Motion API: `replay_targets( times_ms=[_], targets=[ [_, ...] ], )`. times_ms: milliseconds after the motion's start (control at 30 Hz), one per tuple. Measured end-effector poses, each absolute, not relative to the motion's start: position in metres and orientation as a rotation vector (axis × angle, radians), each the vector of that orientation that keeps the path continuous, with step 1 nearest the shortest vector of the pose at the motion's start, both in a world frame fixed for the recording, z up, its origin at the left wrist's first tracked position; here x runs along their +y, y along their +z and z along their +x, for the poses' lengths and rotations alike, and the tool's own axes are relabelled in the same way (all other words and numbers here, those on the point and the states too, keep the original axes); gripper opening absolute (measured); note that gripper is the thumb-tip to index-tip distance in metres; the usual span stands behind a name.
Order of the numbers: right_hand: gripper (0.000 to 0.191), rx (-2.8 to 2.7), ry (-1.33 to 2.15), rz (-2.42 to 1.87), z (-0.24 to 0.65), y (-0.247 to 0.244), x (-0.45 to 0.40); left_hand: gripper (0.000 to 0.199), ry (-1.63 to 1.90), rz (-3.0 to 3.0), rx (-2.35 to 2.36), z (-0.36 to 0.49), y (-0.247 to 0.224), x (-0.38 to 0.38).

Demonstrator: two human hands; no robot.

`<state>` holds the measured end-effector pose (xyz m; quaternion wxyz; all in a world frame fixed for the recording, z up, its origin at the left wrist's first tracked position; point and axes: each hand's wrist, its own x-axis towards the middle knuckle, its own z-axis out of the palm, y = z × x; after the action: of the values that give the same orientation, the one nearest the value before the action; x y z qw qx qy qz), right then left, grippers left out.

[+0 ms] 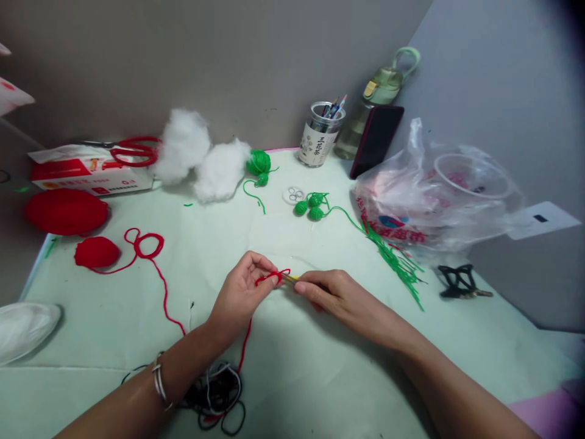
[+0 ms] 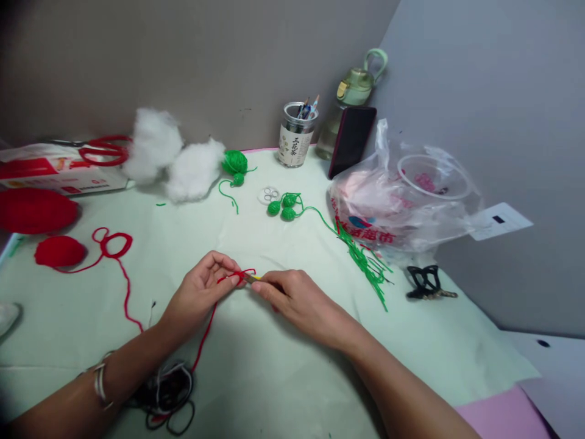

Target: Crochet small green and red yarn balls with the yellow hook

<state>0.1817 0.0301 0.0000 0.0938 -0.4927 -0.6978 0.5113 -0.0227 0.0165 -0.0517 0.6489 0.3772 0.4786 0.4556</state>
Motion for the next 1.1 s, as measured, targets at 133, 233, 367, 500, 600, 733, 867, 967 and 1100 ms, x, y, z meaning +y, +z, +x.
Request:
replay_targets(
  times_ms=[133,233,367,500,600,733,867,967,1100],
  targets=[
    [0.046,-2.094,1.485,-1.532,0.182,-0.001,0.031,0.026,1.047,0.838,1.080,-0.022,-0.054,0.017],
    [0.047,-2.099,1.479,-1.563,0.182,-0.002,0.031,0.026,1.049,0.833,1.069,-0.022,-0.055,0.016],
    [0.049,-2.053,1.491,-1.540,0.179,-0.004,0.031,0.026,1.053,0.834,1.056,-0.021,-0.056,0.016],
    [0.047,-1.994,1.502,-1.523,0.175,-0.005,0.031,0.026,1.063,0.854,1.067,-0.021,-0.058,0.016],
    [0.047,-1.945,1.539,-1.521,0.173,-0.006,0.031,0.026,1.060,0.866,1.079,-0.021,-0.058,0.016],
    [0.048,-1.914,1.560,-1.495,0.174,-0.012,0.030,0.027,1.047,0.857,1.062,-0.021,-0.056,0.016],
    [0.047,-1.880,1.562,-1.502,0.174,-0.015,0.031,0.027,1.040,0.845,1.051,-0.020,-0.054,0.015],
    [0.046,-1.825,1.550,-1.503,0.176,-0.011,0.033,0.027,1.039,0.832,1.041,-0.020,-0.053,0.015],
    [0.036,-1.836,1.136,-1.609,0.191,-0.015,0.039,0.027,1.026,0.803,1.031,-0.023,-0.054,0.016]
  ],
)
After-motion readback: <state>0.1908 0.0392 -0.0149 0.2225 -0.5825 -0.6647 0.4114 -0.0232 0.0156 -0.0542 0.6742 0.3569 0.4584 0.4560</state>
